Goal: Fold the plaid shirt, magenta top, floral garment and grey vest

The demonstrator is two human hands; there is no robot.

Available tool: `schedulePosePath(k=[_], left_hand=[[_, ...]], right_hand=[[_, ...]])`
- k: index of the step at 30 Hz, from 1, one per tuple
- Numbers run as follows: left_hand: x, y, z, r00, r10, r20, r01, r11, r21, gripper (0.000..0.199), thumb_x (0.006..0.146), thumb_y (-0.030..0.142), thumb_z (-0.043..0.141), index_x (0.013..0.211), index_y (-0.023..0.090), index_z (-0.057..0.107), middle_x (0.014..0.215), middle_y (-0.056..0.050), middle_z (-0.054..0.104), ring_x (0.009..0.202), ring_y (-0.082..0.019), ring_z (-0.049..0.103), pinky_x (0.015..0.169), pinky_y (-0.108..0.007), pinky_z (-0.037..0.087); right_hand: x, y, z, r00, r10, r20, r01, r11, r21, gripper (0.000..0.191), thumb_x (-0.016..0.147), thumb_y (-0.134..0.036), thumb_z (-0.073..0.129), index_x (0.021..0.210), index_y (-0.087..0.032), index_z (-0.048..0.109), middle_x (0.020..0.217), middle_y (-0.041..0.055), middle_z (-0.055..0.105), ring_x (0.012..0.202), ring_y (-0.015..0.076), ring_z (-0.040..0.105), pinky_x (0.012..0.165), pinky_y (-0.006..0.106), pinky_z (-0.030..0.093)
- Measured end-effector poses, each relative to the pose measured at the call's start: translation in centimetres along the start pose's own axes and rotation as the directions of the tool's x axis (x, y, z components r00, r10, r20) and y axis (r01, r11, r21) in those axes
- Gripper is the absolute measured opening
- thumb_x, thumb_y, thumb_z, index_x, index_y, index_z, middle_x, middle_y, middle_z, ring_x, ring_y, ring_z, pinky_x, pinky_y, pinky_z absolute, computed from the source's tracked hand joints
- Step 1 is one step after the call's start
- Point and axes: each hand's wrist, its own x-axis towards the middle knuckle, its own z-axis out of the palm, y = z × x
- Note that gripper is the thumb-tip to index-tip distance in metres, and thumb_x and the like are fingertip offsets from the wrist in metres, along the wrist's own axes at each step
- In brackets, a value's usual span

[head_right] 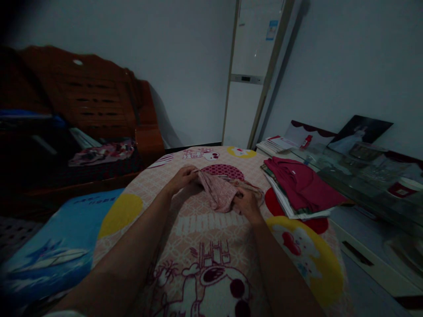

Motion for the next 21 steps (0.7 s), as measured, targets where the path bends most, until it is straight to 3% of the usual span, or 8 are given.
schedulePosePath(k=[2, 4, 7, 10, 12, 15, 18, 21], left_hand=[[-0.1, 0.4, -0.2, 0.995, -0.043, -0.085, 0.032, 0.991, -0.126, 0.031, 0.078, 0.044, 0.057, 0.063, 0.018, 0.050, 0.057, 0.004, 0.046, 0.053, -0.009, 0.041, 0.050, -0.021, 0.033], [-0.3, 0.9, -0.7, 0.984, -0.106, -0.146, 0.069, 0.968, -0.240, 0.032, 0.077, 0.046, 0.058, 0.065, 0.018, 0.048, 0.053, 0.006, 0.044, 0.047, -0.008, 0.037, 0.045, -0.020, 0.028], [-0.4, 1.6, -1.7, 0.959, -0.200, -0.200, 0.118, 0.926, -0.358, 0.032, 0.073, 0.047, 0.063, 0.067, 0.019, 0.049, 0.051, 0.006, 0.044, 0.042, -0.007, 0.036, 0.040, -0.020, 0.024], [-0.4, 2.3, -2.6, 0.946, -0.232, -0.228, 0.103, 0.879, -0.465, 0.030, 0.068, 0.045, 0.068, 0.073, 0.018, 0.056, 0.060, 0.002, 0.058, 0.051, -0.011, 0.050, 0.045, -0.021, 0.036], [-0.3, 2.7, -2.9, 0.950, -0.196, -0.244, 0.039, 0.847, -0.531, 0.031, 0.066, 0.042, 0.071, 0.081, 0.017, 0.062, 0.075, -0.001, 0.067, 0.066, -0.015, 0.060, 0.058, -0.024, 0.047], [-0.3, 2.9, -2.9, 0.949, -0.167, -0.267, -0.014, 0.824, -0.567, 0.030, 0.067, 0.040, 0.072, 0.084, 0.017, 0.065, 0.084, -0.002, 0.070, 0.077, -0.018, 0.063, 0.071, -0.027, 0.050], [-0.5, 2.2, -2.5, 0.952, -0.175, -0.250, 0.034, 0.874, -0.484, 0.029, 0.069, 0.041, 0.070, 0.081, 0.017, 0.063, 0.076, -0.001, 0.068, 0.071, -0.016, 0.061, 0.066, -0.026, 0.049], [-0.8, 0.9, -1.9, 0.976, -0.175, -0.133, 0.130, 0.948, -0.291, 0.031, 0.068, 0.042, 0.070, 0.082, 0.015, 0.063, 0.072, 0.000, 0.065, 0.067, -0.016, 0.059, 0.061, -0.024, 0.047]], right_hand=[[-0.2, -0.3, 0.6, 0.983, -0.154, 0.098, 0.162, 0.983, -0.081, 0.046, 0.074, -0.032, 0.070, 0.117, -0.018, 0.069, 0.121, 0.0118, 0.068, 0.114, 0.0304, 0.060, 0.101, 0.046, 0.043], [-0.4, -0.2, 1.2, 0.964, -0.233, 0.126, 0.252, 0.954, -0.164, 0.062, 0.071, -0.034, 0.074, 0.129, -0.018, 0.061, 0.140, 0.0155, 0.055, 0.130, 0.0334, 0.048, 0.108, 0.051, 0.036], [-0.6, 0.5, 1.6, 0.971, -0.229, 0.076, 0.241, 0.920, -0.310, 0.061, 0.075, -0.026, 0.069, 0.134, -0.019, 0.056, 0.149, 0.0159, 0.044, 0.138, 0.0348, 0.037, 0.112, 0.055, 0.030], [-0.5, 1.3, 1.1, 0.977, -0.213, -0.016, 0.187, 0.888, -0.421, 0.051, 0.075, -0.014, 0.059, 0.125, -0.020, 0.062, 0.148, 0.0143, 0.044, 0.138, 0.0350, 0.033, 0.113, 0.057, 0.025], [-0.4, 1.7, 0.6, 0.976, -0.214, -0.043, 0.176, 0.888, -0.425, 0.044, 0.074, -0.009, 0.052, 0.114, -0.019, 0.067, 0.140, 0.0136, 0.051, 0.135, 0.0330, 0.037, 0.114, 0.055, 0.026], [-0.1, 1.8, 0.0, 0.977, -0.191, -0.095, 0.153, 0.938, -0.310, 0.034, 0.077, -0.011, 0.045, 0.099, -0.020, 0.069, 0.122, 0.0112, 0.063, 0.123, 0.0282, 0.050, 0.109, 0.048, 0.035], [0.0, 1.5, -0.6, 0.982, -0.045, -0.184, 0.021, 0.991, -0.132, 0.027, 0.082, -0.019, 0.041, 0.089, -0.021, 0.067, 0.093, 0.0061, 0.068, 0.092, 0.0236, 0.061, 0.087, 0.039, 0.048], [0.1, 1.2, -1.2, 0.940, 0.145, -0.308, -0.138, 0.989, 0.045, 0.023, 0.084, -0.030, 0.044, 0.073, -0.021, 0.061, 0.064, -0.0013, 0.058, 0.063, 0.0175, 0.052, 0.061, 0.029, 0.044]])
